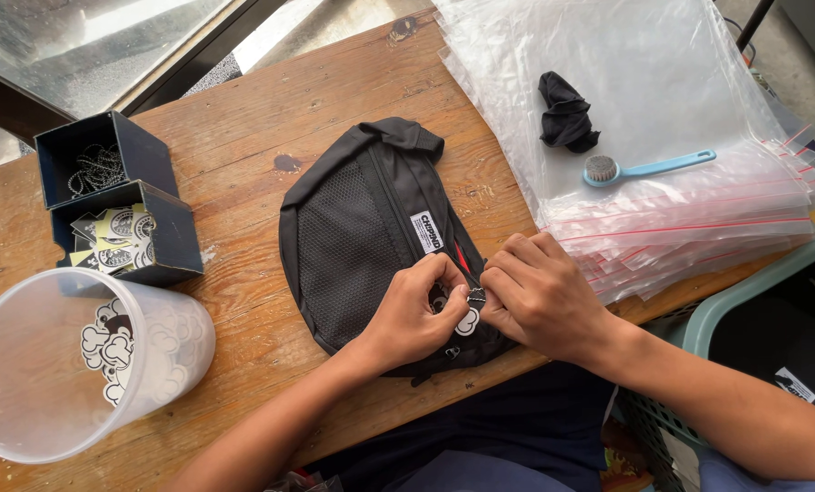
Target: The person cleans a black bag with a blue brush, then attaches a flower-shaped sticker to it using a red tool. They then wipe a plastic bag with a black cloth and place the bag into a basket.
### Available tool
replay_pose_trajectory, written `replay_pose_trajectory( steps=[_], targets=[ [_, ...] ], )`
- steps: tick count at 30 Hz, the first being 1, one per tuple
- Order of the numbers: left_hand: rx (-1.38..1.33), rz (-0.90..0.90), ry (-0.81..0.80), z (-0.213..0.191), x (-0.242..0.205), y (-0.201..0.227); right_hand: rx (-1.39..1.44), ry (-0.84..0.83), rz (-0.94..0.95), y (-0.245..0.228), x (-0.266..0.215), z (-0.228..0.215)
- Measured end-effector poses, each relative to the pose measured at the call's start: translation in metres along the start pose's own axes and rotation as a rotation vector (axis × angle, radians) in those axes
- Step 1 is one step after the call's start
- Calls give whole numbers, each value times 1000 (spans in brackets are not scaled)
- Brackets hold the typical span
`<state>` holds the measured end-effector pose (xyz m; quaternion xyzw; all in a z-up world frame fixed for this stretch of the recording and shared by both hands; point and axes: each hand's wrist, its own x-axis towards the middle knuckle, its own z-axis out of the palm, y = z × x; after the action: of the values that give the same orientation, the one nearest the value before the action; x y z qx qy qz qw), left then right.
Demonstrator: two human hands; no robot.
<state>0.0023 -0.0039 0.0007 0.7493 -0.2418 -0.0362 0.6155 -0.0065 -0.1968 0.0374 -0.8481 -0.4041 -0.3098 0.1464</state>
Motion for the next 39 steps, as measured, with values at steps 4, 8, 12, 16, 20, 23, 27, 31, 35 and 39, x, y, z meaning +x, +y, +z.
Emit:
replay_pose_trajectory(
  steps=[4, 8, 12, 16, 20, 23, 27, 31, 35, 39],
  targets=[
    [4, 1, -5, 1, -1, 0, 13, -17, 3, 2, -4, 1],
    [16, 24, -11, 1, -2, -1, 11, -45, 3, 3, -5, 2],
    [36, 72, 6, 3, -4, -5, 15, -71, 24, 1, -6, 0],
    [84, 143, 18, 4, -7, 1, 92, -111, 66, 4, -6, -3],
    [324, 334, 12, 0, -10, 16, 233, -163, 175, 9, 6, -15],
    [518, 475, 12, -8, -14, 29, 211, -211, 188, 15, 20, -21],
    [490, 357, -66, -16, -32, 67, 96, -315, 130, 32, 56, -21],
    [108, -351, -343, -11, -62, 115, 126, -570, 129, 70, 96, 12],
    [-409, -715, -254, 18, -90, 81, 153, -799, 274, 87, 138, 66],
    [-604, -568, 53, 46, -106, 48, 215, -842, 277, 96, 151, 124]
  ],
)
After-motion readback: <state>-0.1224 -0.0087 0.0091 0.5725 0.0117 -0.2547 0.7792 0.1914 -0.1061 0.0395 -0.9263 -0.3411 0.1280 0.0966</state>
